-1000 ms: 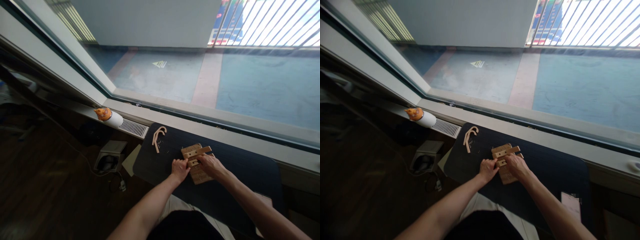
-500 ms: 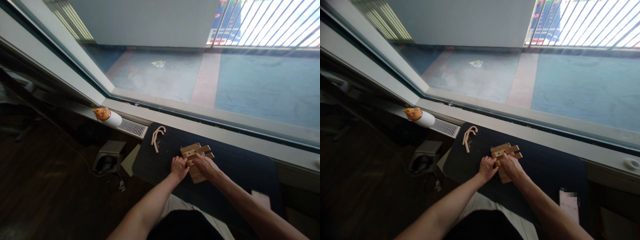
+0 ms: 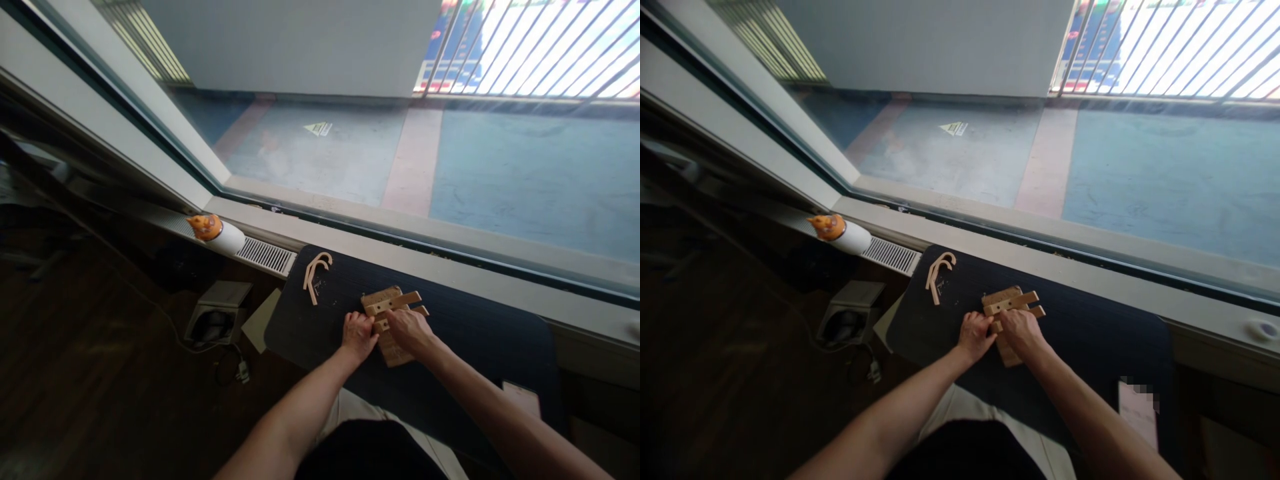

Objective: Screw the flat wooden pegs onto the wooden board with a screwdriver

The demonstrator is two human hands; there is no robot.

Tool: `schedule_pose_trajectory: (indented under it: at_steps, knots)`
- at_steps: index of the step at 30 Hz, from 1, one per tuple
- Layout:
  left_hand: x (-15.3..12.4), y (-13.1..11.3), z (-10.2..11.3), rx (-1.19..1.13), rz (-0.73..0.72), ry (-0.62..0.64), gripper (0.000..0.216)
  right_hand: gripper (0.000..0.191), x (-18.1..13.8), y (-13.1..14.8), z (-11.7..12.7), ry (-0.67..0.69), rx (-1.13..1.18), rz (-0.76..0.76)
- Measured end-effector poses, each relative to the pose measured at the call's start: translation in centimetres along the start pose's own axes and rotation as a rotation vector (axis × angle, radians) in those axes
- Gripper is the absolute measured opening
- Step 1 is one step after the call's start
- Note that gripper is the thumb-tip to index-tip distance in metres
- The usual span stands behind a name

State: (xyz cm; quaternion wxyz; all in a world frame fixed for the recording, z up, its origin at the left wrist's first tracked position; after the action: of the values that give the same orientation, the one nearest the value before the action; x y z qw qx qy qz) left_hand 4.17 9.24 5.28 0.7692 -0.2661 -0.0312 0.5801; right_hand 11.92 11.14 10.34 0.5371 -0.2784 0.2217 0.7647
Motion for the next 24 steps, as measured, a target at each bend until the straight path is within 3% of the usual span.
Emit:
schedule_pose_trajectory:
  at_steps: [4, 7, 12, 19, 24]
  knots:
    - [0.0, 0.0, 0.0, 0.002, 0.0, -0.004, 0.029, 0.022, -0.7, -0.4, 1.3, -0.049, -0.019, -0.012]
    - [-0.1, 0.0, 0.0, -0.002, 0.0, -0.004, 0.03, 0.025, -1.2, 0.0, 2.1, -0.067, -0.021, 0.045]
    - [0.0, -0.1, -0.1, -0.001, -0.004, -0.003, 0.032, 0.019, -1.0, 0.4, 1.9, -0.022, -0.032, 0.074]
    - [0.0, -0.1, -0.1, 0.004, -0.01, -0.018, 0.029, 0.035, -0.3, 0.1, 0.9, 0.031, -0.051, 0.004]
    - [-0.1, -0.2, 0.0, 0.004, -0.012, -0.029, 0.029, 0.02, -1.0, 0.7, 2.1, -0.041, -0.04, 0.065]
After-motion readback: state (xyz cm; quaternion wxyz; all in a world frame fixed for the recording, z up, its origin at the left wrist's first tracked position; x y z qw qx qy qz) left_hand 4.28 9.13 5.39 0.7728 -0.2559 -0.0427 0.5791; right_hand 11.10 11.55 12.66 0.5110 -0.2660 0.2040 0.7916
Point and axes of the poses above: each hand's wrist, its own x-axis towards the middle knuckle, its own z-axis out of the back of the hand, y = z × x, the point moved 10 cm from there along x, towards the middle knuckle
